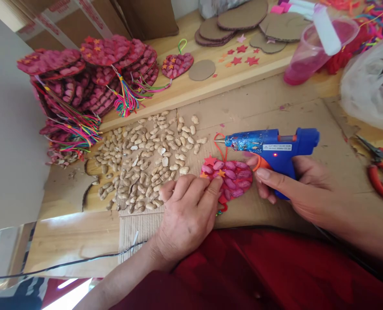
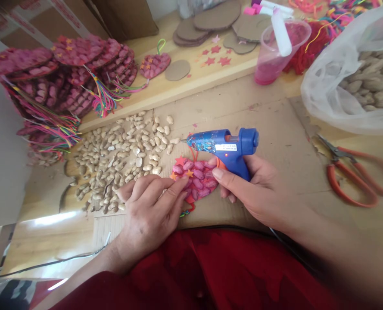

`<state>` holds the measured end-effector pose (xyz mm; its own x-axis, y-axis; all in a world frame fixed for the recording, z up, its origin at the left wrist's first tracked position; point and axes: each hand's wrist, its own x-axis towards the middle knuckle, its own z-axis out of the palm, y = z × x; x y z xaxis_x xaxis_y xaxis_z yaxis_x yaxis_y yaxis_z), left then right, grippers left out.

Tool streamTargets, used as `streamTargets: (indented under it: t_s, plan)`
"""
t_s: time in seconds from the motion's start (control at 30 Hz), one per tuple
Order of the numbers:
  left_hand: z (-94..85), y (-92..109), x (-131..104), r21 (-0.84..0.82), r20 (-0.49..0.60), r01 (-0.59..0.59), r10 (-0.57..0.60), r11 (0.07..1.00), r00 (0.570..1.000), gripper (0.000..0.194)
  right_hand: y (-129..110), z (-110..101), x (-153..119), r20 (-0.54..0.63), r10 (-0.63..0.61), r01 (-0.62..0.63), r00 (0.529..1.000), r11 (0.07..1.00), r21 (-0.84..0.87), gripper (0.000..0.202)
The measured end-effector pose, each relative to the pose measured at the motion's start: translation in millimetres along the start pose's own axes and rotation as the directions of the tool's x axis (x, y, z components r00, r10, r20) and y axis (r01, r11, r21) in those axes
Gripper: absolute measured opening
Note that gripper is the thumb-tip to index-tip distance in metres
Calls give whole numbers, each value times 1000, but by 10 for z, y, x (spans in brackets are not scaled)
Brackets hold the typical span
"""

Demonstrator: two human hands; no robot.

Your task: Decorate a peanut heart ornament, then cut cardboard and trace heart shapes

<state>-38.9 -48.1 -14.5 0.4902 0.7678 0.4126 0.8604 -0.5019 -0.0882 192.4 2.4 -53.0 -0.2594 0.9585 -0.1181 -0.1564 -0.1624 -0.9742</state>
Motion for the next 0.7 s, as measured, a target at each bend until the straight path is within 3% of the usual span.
streamTargets:
  t_s: [0.3,0.7]
  plan:
    - [3,10,33,44,77,9,-13,999,997,42,15,6,8,-2,-14,14,1000,1000,-22,24]
    - [96,28,-4,-50,54,60,-57,997,997,37,123,5,15,18,35,-35,999,999,14,38]
